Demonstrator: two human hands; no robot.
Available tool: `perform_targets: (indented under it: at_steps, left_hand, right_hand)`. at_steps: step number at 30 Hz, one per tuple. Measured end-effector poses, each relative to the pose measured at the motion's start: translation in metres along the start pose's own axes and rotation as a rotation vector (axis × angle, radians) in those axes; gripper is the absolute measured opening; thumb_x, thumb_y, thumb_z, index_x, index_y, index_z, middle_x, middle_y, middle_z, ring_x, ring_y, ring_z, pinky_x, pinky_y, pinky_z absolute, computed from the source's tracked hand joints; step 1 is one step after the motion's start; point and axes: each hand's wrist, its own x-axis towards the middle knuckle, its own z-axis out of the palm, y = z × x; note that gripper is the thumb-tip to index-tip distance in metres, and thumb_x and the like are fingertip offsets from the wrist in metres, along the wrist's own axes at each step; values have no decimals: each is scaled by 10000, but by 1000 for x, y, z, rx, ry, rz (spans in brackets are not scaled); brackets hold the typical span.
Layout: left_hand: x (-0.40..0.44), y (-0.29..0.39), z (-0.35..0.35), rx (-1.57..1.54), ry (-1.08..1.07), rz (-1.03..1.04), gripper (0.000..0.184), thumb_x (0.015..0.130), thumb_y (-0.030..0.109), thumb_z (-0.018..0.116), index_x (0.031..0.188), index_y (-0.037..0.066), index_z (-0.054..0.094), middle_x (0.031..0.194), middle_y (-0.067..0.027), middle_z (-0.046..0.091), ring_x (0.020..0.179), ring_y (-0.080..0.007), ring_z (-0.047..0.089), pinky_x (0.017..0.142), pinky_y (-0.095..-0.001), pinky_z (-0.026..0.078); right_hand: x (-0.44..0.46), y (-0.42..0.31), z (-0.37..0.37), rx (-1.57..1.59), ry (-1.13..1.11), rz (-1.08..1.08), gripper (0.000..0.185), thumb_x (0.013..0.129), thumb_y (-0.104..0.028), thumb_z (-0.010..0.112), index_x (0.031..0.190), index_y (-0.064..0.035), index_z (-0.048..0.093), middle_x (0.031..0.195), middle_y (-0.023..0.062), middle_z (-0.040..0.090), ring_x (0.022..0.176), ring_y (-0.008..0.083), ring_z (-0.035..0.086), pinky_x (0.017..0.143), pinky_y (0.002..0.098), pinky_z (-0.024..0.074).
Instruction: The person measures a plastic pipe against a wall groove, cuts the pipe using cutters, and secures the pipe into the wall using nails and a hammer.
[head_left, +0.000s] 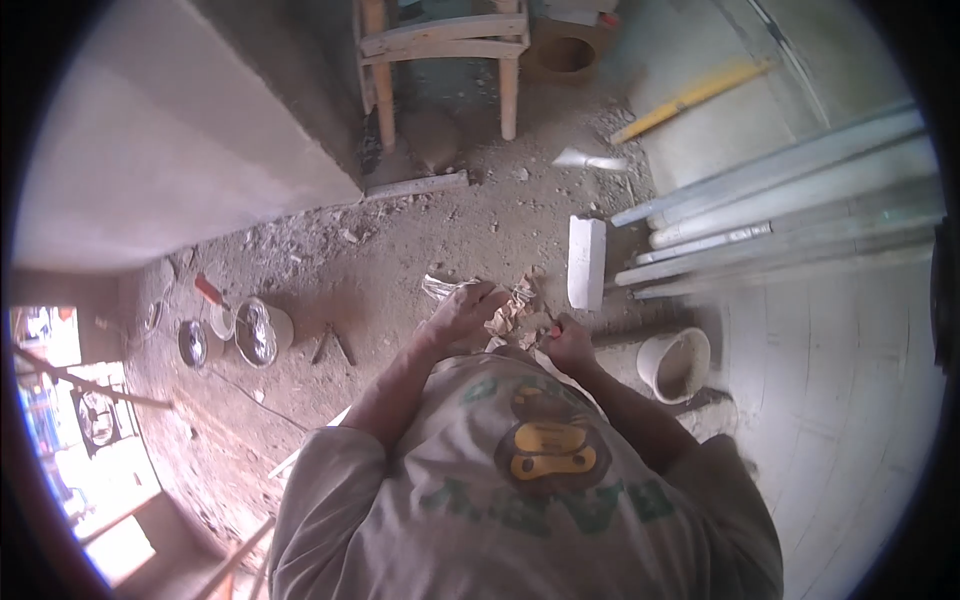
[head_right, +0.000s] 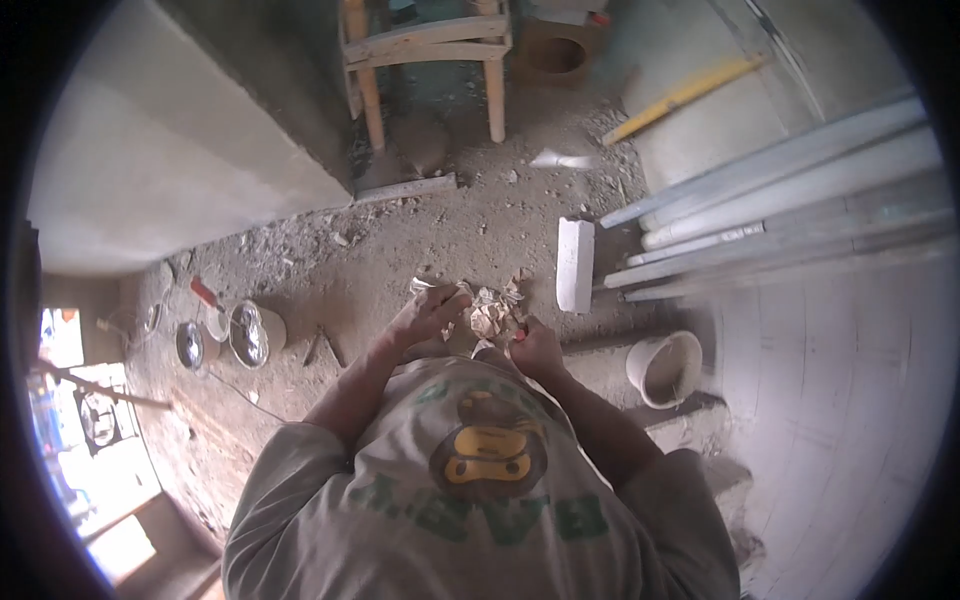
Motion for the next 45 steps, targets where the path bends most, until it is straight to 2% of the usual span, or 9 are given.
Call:
perform_targets:
  at_steps: [2,3,6,7,9,12,29,35,45]
  left_hand:
    - [-18,9,-1,78,-1,65,331,973,372,534,920,55,616,694,-8,521,665,-92,497,567,-283,401]
    - [-7,31,-13,-90,-103,-152,336,973,374,535,925,52,616,697,-12,520,669,-96,498,572,-283,403]
    - [2,43,-16,-173,-132,-206,257,897,262,588,1083,87,555,746,-47,526,677,-160,526,582,-304,429]
    - [4,44,-17,-131,-117,-97,431,824,139,634,1231,130,496,802,-80,539,699,-219,557,589,-324,454]
    - [14,61,-23,-338,-225,-503,362,888,142,650,1235,94,559,848,-78,573,735,-206,592,635,-311,479]
    - [23,80,-23,-634,-141,-686,259,965,252,587,1099,32,614,852,-37,599,763,-132,582,663,-287,473]
    - [59,105,0,-866,-163,-685,360,990,342,513,1152,31,592,697,8,521,616,-83,473,554,-245,376]
    - [61,100,11,-658,-159,-481,268,962,234,556,1111,14,592,812,-57,569,668,-105,499,617,-255,413]
    - [95,66,23,-394,-263,-403,374,1002,373,453,1106,20,521,746,-7,485,606,-96,428,561,-275,373]
  right_hand:
    - [7,6,0,-95,22,-77,179,741,-127,585,860,-5,531,799,257,616,802,440,617,714,493,477]
    - [14,3,1,-130,54,-114,165,748,-129,584,851,-10,533,790,257,614,785,438,615,704,492,476]
    - [38,5,3,-94,74,-79,135,782,-121,559,866,-20,529,739,222,598,671,392,609,646,473,480]
    - [41,5,-3,-27,-28,-40,123,802,-110,542,877,-14,526,694,162,589,581,291,597,569,405,482]
    - [43,10,-3,275,-84,121,135,798,-111,555,880,-9,523,679,126,587,559,233,592,535,362,474]
    - [34,9,-5,675,-182,274,136,802,-118,575,875,-15,523,657,89,589,546,182,585,509,314,466]
    - [-16,82,11,989,-162,389,97,821,-127,606,761,-53,588,637,54,586,551,176,584,529,326,483]
    - [-27,132,44,1163,122,419,26,822,-55,528,800,-60,541,619,72,547,481,183,552,409,343,432]
    - [-108,102,51,1182,463,827,129,808,-145,584,736,-38,583,607,86,589,490,175,575,418,328,452]
